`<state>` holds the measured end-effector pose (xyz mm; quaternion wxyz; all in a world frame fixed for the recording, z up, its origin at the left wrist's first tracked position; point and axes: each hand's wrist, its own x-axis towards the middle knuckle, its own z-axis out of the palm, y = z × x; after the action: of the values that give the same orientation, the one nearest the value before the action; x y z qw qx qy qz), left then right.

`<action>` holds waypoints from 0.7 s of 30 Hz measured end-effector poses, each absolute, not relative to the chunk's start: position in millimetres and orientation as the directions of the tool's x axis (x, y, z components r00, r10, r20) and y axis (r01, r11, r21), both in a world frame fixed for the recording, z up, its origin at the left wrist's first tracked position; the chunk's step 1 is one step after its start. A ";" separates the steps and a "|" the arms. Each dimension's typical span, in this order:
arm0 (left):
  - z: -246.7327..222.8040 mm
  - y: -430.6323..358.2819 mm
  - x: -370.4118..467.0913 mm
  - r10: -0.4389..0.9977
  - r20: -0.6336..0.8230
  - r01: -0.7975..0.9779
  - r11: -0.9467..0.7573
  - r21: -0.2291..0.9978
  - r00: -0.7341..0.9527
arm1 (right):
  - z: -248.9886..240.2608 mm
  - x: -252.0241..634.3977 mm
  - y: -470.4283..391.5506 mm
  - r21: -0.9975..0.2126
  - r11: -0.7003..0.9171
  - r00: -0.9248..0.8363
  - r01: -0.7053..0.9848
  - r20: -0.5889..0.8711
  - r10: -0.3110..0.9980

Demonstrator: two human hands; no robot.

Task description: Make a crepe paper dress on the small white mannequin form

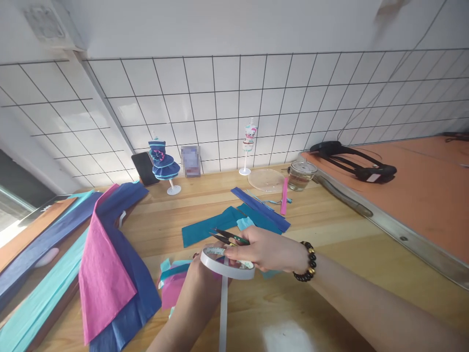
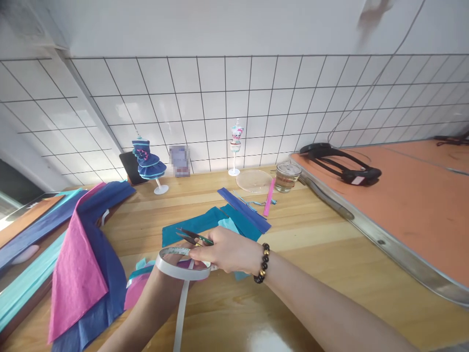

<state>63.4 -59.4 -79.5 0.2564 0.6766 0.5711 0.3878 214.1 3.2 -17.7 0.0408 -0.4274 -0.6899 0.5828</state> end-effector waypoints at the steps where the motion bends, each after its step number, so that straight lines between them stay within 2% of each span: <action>1: -79.3 -56.9 64.0 0.974 0.223 0.542 -0.207 0.815 0.037 | -18.0 213.5 3.4 -0.839 -0.032 -0.640 0.543 -0.438 0.631; 5: -81.3 -51.4 62.5 0.983 0.182 0.502 -0.153 0.851 -0.009 | -22.1 219.3 4.7 -0.874 -0.043 -0.677 0.483 -0.404 0.615; 7: -82.3 -50.6 60.8 0.990 0.133 0.468 -0.101 0.878 -0.036 | -25.4 228.7 3.5 -0.895 -0.026 -0.644 0.445 -0.340 0.685; 9: -82.4 -49.8 59.9 0.996 0.030 0.366 0.001 0.931 -0.080 | -30.5 240.9 -1.1 -0.877 0.080 -0.548 0.473 -0.222 0.807; 12: -82.0 -47.7 59.0 0.987 -0.111 0.185 0.132 0.974 -0.116 | -41.6 257.1 -16.0 -0.729 0.229 -0.429 0.645 -0.098 0.898; 15: -82.7 -45.3 56.1 0.986 -0.141 0.098 0.149 0.984 -0.084 | -52.7 262.1 -35.4 -0.583 0.239 -0.387 0.776 -0.142 0.911; 21: -80.3 -45.8 48.1 0.972 -0.231 -0.047 0.233 0.971 0.037 | -67.0 254.2 -46.9 -0.492 0.297 -0.368 0.818 -0.052 0.928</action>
<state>48.1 -45.8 -80.3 0.5754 0.4329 0.5341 0.4430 254.2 -46.9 -67.0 0.1224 -0.5487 -0.7958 0.2250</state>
